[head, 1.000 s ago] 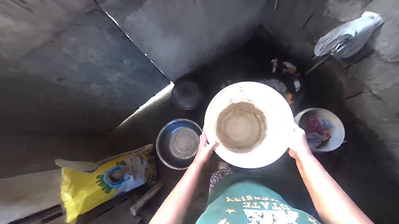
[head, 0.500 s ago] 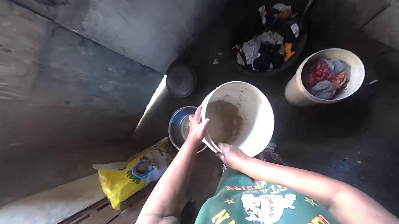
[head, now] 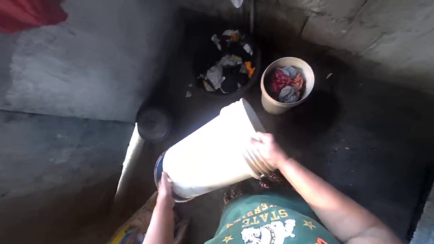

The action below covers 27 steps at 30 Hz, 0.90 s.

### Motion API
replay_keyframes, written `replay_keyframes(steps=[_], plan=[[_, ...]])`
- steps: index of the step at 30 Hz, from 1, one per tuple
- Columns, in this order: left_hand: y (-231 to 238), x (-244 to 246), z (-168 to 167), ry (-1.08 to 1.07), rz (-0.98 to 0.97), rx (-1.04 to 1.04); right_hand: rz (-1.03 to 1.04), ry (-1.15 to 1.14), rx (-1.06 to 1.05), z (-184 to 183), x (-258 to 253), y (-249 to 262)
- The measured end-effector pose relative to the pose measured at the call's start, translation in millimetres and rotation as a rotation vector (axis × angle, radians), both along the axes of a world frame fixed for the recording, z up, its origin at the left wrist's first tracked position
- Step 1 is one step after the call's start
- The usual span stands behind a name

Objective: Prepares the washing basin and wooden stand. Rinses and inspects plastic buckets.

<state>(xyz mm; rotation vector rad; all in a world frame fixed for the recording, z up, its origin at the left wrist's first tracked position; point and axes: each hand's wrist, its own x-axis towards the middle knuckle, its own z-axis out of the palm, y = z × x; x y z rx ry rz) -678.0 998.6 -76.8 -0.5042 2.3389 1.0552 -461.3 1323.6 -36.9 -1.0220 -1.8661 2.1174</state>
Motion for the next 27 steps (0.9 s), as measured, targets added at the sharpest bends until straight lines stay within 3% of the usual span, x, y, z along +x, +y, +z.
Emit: replay_keyframes(steps=[3,5,7,10,14,19,22,25,27], plan=[[58,35,19,-0.032,-0.059,0.176,-0.269,-0.008,-0.215,-19,74,44],[115,53,44,0.076,-0.288,0.195,-0.436,-0.016,-0.273,-40,126,68],[163,75,63,0.024,-0.56,0.268,-0.594,-0.007,-0.316,-60,182,87],[229,115,85,-0.114,-0.821,0.347,-0.761,0.099,-0.32,-70,256,106],[290,164,114,-0.151,-1.052,0.39,-0.858,0.166,-0.213,-72,314,129],[323,198,153,-0.028,-1.298,0.45,-0.96,0.141,-0.149,-72,333,147],[326,204,157,0.073,-1.355,0.477,-0.93,0.159,-0.117,-66,338,144],[319,193,138,0.081,-1.257,0.483,-0.814,0.197,-0.163,-65,348,138],[313,172,97,0.034,-1.175,0.468,-0.775,0.158,-0.214,-64,351,132]])
